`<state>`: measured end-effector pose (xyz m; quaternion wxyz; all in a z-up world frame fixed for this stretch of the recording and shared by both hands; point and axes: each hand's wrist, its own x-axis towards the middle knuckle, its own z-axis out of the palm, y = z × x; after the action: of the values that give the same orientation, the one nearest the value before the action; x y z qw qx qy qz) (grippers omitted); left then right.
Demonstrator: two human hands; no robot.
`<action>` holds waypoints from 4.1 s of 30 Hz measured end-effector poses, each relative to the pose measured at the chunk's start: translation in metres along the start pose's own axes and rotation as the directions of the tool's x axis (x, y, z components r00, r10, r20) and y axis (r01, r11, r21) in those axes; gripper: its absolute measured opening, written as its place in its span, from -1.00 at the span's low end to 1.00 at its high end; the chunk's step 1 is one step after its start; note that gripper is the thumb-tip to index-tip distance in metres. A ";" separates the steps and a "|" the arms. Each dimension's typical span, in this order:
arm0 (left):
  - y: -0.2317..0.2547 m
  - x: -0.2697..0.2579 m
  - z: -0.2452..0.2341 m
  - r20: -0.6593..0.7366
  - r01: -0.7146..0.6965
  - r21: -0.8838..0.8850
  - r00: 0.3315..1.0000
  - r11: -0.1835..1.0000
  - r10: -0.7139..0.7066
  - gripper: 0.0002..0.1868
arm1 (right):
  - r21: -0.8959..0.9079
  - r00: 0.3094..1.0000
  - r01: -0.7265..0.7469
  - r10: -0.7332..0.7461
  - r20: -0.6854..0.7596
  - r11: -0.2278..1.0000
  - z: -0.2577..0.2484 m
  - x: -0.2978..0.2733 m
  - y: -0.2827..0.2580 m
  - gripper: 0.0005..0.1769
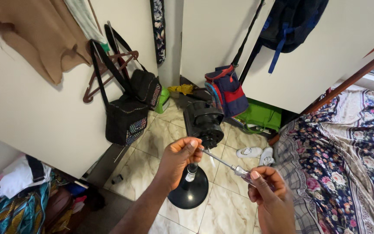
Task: The person uses a screwdriver to loosen and remove screws from the motor housing of a standing electric fan. They hold the fan head steady with one hand while turning the screwdriver with the other, working on multiple screws around the housing.
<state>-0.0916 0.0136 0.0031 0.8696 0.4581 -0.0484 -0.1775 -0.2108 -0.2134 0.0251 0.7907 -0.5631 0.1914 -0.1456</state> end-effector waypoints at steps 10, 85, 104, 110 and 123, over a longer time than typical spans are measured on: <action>-0.013 0.016 -0.016 -0.097 0.137 -0.471 0.974 0.871 -0.206 -0.76 | 0.118 0.998 -0.034 0.040 -0.044 0.992 -0.012 0.008 0.004 -0.83; 0.084 0.205 -0.037 0.157 -0.225 0.882 0.969 0.414 0.190 -0.30 | -0.243 0.996 -0.024 0.001 -0.094 0.970 0.060 0.060 0.021 -0.61; 0.102 0.217 -0.057 0.107 -0.187 0.841 0.978 0.509 0.181 -0.38 | -0.393 0.998 -0.060 0.047 -0.045 0.917 0.082 0.066 0.034 -0.59; 0.106 0.217 -0.054 0.095 -0.176 0.809 0.981 0.561 0.170 -0.39 | -0.400 1.000 -0.009 -0.001 -0.025 0.917 0.088 0.072 0.040 -0.57; 0.105 0.224 -0.053 0.095 -0.166 0.809 0.983 0.564 0.154 -0.39 | -0.378 0.999 0.018 -0.033 -0.032 0.925 0.094 0.079 0.049 -0.54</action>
<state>0.1586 0.0303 0.0407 0.5750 0.7978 -0.1715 -0.0591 -0.0963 -0.1548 -0.0044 0.6616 -0.7044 0.2234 -0.1270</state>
